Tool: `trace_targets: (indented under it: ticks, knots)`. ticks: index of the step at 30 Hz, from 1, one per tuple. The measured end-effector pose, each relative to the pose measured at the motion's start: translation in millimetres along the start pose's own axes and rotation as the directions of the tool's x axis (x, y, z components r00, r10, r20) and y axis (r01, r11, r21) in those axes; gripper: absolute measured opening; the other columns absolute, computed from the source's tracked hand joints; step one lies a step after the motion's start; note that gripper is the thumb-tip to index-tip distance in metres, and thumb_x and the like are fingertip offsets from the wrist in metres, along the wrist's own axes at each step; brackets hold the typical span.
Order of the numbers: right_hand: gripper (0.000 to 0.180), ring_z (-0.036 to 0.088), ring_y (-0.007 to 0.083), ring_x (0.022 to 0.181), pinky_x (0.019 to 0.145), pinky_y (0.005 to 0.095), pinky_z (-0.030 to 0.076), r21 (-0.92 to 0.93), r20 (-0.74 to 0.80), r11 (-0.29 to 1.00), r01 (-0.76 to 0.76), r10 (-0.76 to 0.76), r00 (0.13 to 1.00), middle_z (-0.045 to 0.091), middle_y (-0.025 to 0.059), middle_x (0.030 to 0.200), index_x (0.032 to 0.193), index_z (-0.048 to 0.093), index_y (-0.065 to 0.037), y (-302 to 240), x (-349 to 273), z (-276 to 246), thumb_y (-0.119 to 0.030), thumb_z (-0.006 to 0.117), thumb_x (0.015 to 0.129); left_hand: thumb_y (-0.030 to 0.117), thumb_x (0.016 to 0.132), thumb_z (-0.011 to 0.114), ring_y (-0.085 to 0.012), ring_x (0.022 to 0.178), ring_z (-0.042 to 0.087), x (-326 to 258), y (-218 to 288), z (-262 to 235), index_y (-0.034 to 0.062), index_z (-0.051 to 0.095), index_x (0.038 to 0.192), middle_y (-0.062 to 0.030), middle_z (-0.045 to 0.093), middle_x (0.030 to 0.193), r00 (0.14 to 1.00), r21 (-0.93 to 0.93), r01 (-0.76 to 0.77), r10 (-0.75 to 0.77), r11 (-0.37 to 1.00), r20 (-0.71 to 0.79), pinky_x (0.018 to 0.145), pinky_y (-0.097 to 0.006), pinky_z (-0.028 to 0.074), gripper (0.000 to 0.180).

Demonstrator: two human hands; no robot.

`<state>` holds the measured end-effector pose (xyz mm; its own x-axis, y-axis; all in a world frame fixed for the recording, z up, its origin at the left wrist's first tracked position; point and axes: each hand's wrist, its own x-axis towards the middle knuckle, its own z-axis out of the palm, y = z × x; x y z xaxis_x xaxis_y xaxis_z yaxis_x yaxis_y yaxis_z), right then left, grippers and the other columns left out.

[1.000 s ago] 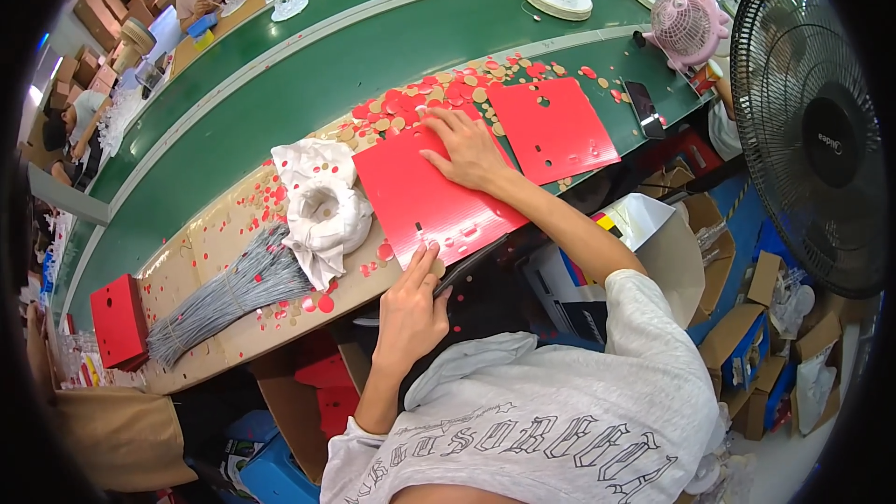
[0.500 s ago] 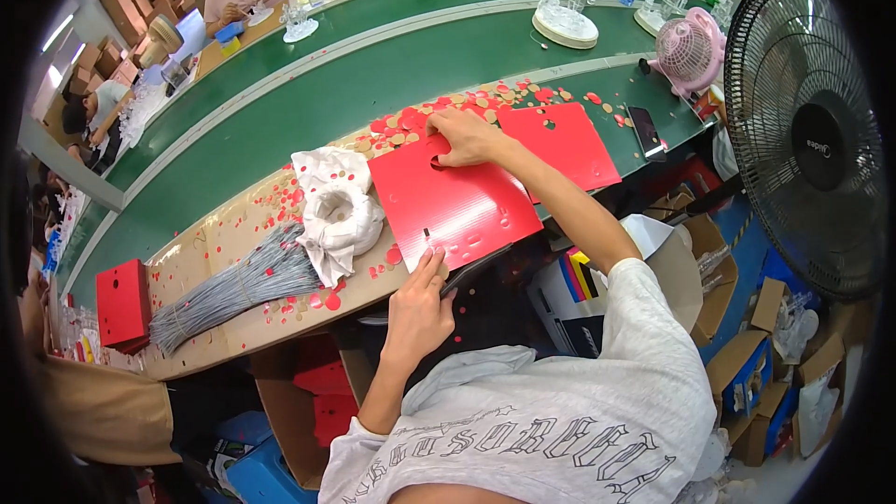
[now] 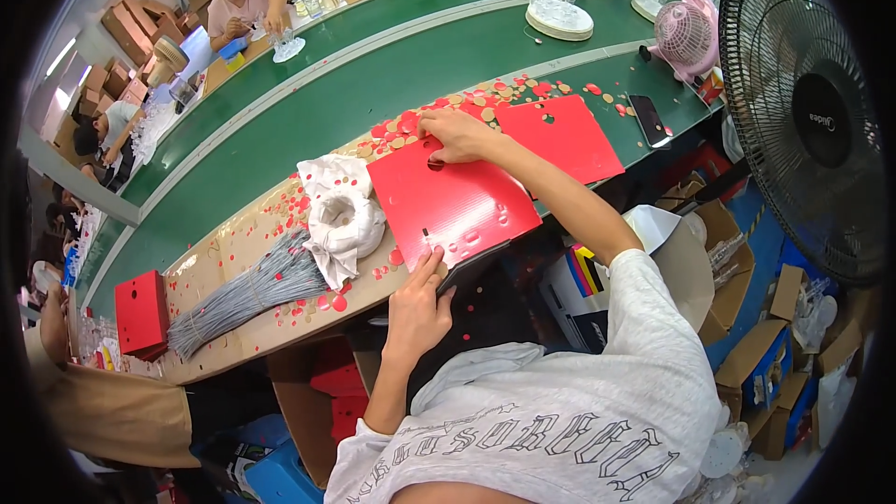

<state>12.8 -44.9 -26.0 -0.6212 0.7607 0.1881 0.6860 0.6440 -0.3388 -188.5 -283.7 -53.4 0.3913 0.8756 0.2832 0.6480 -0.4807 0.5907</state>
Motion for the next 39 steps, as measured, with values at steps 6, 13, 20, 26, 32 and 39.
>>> trace_targets:
  ticks: [6,13,20,26,32,39]
  knots:
    - [0.049,0.057,0.0318,0.111,0.096,0.0401,0.046,0.085,0.031,0.995,-0.047,0.044,0.999,0.060,0.0143,0.113,0.111,0.054,-0.005,-23,6,-30,-0.017,0.079,0.071,0.000,0.079,0.068,-0.0367,0.133,0.051,-4,1,-1,-0.0086,0.065,0.092,-0.0241,0.055,0.140,0.999,-0.016,-0.015,0.015,1.000,-0.041,0.099,-0.044,0.051,0.017]
    - [0.055,0.056,0.0315,0.114,0.101,0.0416,0.044,0.060,-0.033,0.986,0.157,-0.156,0.987,0.061,0.0124,0.115,0.119,0.056,-0.009,-29,-1,-41,-0.020,0.081,0.071,0.000,0.078,0.068,-0.0363,0.134,0.051,-4,0,2,-0.0071,0.062,0.085,-0.0227,0.056,0.140,0.998,-0.022,-0.009,0.008,1.000,-0.062,0.097,-0.043,0.052,0.011]
    - [0.049,0.064,0.0261,0.106,0.092,0.0380,0.051,0.255,-0.026,0.961,0.104,-0.101,0.995,0.064,0.0080,0.111,0.116,0.060,-0.009,-22,2,-42,-0.013,0.081,0.072,0.000,0.078,0.068,-0.0361,0.133,0.052,-4,2,3,-0.0072,0.062,0.082,-0.0215,0.056,0.141,0.997,-0.031,-0.003,0.001,1.000,-0.074,0.096,-0.043,0.053,0.010]
    - [0.047,0.063,0.0270,0.108,0.092,0.0384,0.051,0.103,-0.030,0.992,0.076,-0.074,0.997,0.063,0.0084,0.114,0.115,0.060,-0.008,-29,4,-37,-0.009,0.080,0.072,-0.001,0.078,0.068,-0.0370,0.133,0.051,-4,3,1,-0.0074,0.062,0.081,-0.0214,0.055,0.141,0.997,-0.044,0.007,-0.010,0.999,-0.072,0.096,-0.044,0.052,0.009]
    - [0.044,0.063,0.0260,0.105,0.089,0.0430,0.049,-0.146,-0.196,0.967,0.208,-0.234,0.952,0.062,0.0089,0.110,0.118,0.061,-0.011,-40,-9,-43,-0.011,0.073,0.075,-0.001,0.079,0.069,-0.0389,0.132,0.052,-7,11,-10,-0.0083,0.063,0.088,-0.0208,0.057,0.139,0.998,-0.050,-0.032,0.029,0.998,-0.054,0.099,-0.045,0.051,0.013]
    - [0.053,0.067,0.0275,0.093,0.088,0.0393,0.053,-0.148,-0.564,0.980,0.137,-0.197,0.802,0.070,0.0118,0.109,0.131,0.065,-0.014,20,-28,-137,-0.006,0.070,0.078,0.001,0.082,0.072,-0.0267,0.076,0.071,-31,26,-63,-0.0058,0.071,0.100,-0.0172,0.073,0.086,0.979,-0.591,0.178,-0.205,0.787,0.022,0.073,-0.033,0.053,0.019]
